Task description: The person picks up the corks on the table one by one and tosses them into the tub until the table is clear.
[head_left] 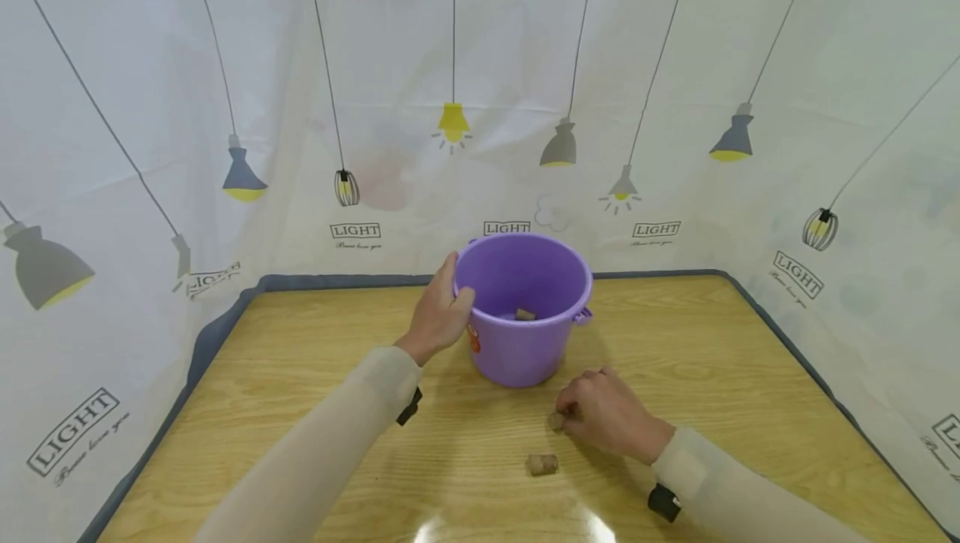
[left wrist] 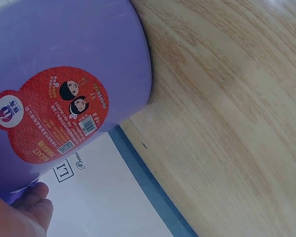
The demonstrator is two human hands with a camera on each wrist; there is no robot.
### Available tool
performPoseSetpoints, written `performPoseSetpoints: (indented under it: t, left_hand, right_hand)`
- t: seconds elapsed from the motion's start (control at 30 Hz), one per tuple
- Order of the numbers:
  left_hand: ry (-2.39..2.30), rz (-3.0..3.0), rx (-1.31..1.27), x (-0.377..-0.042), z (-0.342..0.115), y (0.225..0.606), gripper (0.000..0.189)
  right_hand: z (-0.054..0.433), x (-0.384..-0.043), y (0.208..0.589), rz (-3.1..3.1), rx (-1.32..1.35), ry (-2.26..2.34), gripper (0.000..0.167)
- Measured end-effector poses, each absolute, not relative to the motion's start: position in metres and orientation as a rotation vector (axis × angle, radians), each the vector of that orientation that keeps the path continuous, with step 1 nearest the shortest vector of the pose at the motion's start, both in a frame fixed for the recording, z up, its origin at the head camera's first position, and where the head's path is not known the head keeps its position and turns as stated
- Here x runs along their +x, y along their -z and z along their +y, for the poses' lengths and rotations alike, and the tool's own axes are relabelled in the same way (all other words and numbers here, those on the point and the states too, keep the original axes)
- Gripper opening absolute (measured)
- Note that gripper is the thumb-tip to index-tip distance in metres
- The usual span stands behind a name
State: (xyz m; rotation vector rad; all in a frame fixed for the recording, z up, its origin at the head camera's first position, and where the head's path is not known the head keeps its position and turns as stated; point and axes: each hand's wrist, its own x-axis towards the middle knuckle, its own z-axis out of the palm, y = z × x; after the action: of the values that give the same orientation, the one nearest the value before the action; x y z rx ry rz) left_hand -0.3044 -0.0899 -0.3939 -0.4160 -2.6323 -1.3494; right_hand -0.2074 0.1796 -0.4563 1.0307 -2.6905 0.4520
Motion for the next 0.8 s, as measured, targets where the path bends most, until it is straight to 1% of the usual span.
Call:
performPoseSetpoints:
  t: [0.13, 0.3, 0.5, 0.8]
  left_hand:
    - [1.346, -2.634, -0.418, -0.305, -0.089, 0.394, 0.072]
    - [1.350, -2.629, -0.426, -0.305, -0.090, 0.394, 0.073]
    - [1.349, -2.633, -0.421, -0.304, -0.090, 0.394, 0.071]
    - [1.346, -2.636, -0.417, -0.304, -0.089, 0.393, 0.071]
  right_hand:
    - [0.181, -0.208, 0.456, -2.644, 1.021, -0.460, 0.015]
    - [0.181, -0.208, 0.453, -2.613, 1.007, -0.486, 0.016]
    - [0.181, -0.208, 0.446, -2.630, 0.969, -0.531, 0.007]
    - [0.183, -0.211, 0.438, -2.582, 0.945, -0.558, 0.010]
